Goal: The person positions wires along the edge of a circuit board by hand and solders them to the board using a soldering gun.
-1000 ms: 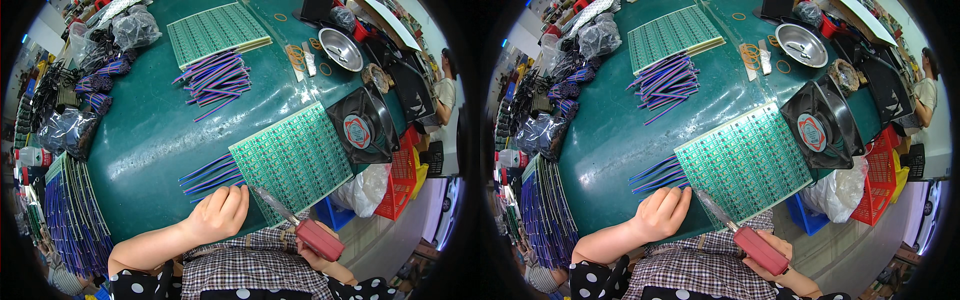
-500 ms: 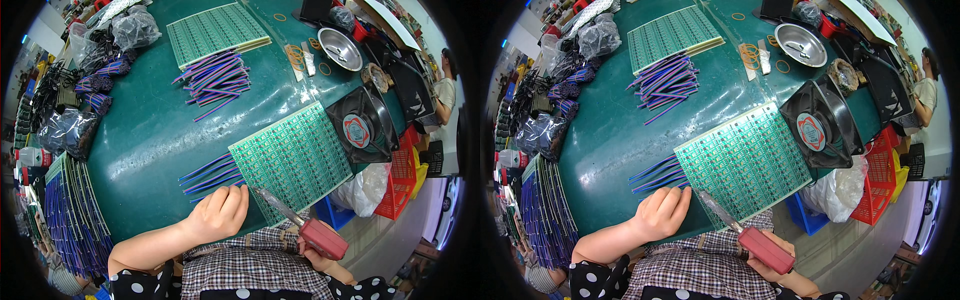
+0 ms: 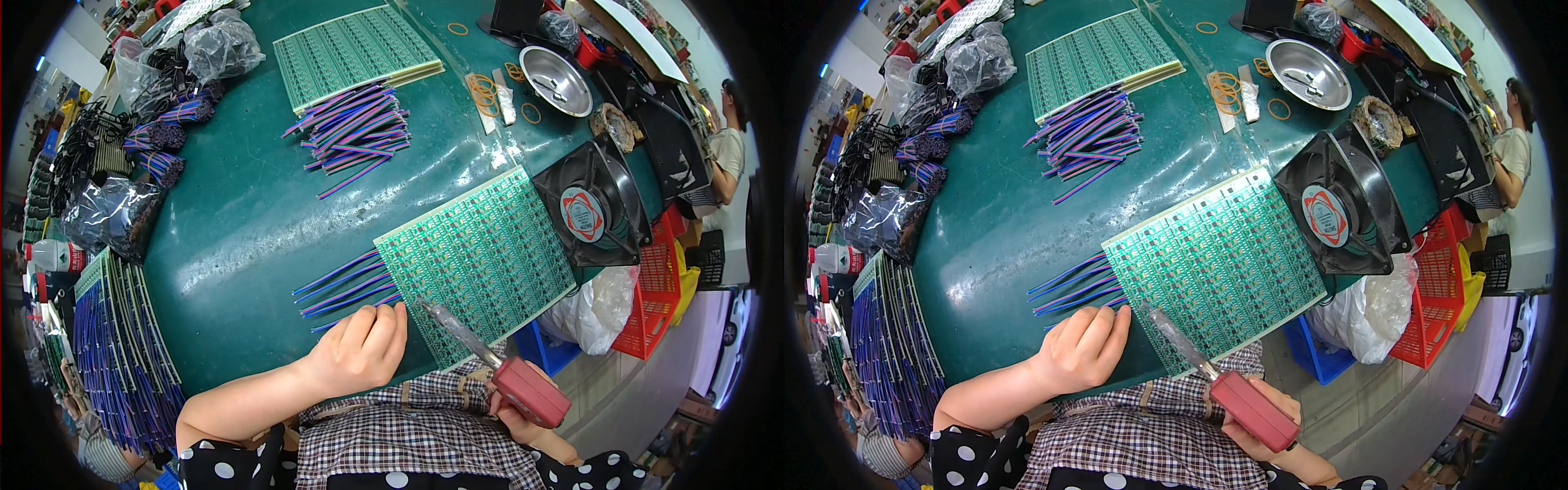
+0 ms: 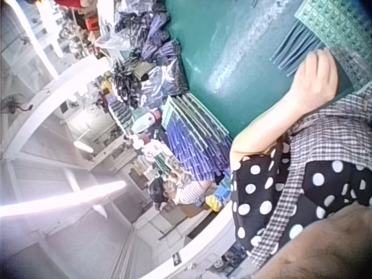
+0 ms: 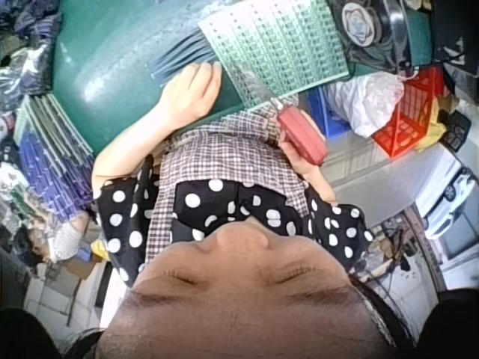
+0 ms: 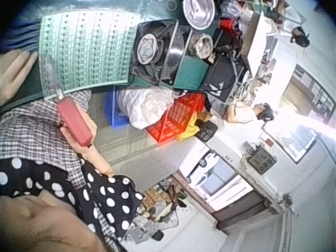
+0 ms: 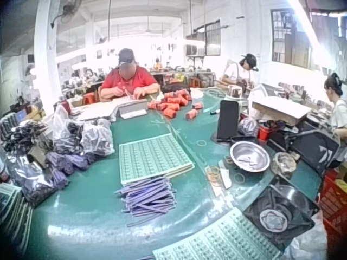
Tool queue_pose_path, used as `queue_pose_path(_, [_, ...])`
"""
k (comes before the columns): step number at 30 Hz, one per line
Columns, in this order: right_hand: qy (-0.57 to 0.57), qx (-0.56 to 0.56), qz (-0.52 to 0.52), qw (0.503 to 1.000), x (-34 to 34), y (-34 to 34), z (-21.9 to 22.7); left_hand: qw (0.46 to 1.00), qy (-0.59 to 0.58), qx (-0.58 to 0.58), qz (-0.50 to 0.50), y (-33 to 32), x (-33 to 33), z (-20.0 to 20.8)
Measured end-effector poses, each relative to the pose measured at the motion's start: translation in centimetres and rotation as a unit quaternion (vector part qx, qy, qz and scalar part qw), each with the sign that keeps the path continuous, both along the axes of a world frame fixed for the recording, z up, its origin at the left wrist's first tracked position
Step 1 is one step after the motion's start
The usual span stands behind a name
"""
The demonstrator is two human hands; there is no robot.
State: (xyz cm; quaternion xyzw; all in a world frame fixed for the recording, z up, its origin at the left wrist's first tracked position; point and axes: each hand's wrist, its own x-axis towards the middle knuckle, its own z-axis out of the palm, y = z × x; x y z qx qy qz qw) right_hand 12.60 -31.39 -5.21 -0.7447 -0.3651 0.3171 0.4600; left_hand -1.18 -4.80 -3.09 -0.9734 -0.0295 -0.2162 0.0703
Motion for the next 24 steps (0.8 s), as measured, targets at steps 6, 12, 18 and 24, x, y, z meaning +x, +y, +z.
queue_pose_path(6, [-0.003, 0.016, -0.009, 1.000, 0.0, -0.5, -0.7, 1.000, 0.009, -0.006, -0.006, -0.1, -0.1, 0.3])
queue_pose_path(12, [0.219, 0.112, -0.067, 0.967, 0.2, 0.8, 0.4, 0.986, 0.125, -0.088, 0.062, -1.0, 0.0, 3.2])
queue_pose_path(18, [0.230, 0.145, -0.135, 0.953, -0.1, 0.7, 1.1, 0.965, 0.083, -0.187, 0.162, 6.9, 4.9, 3.6])
queue_pose_path(24, [0.222, 0.170, -0.129, 0.952, -0.1, 0.9, 1.3, 0.970, 0.055, -0.148, 0.182, 10.5, 7.3, 0.8])
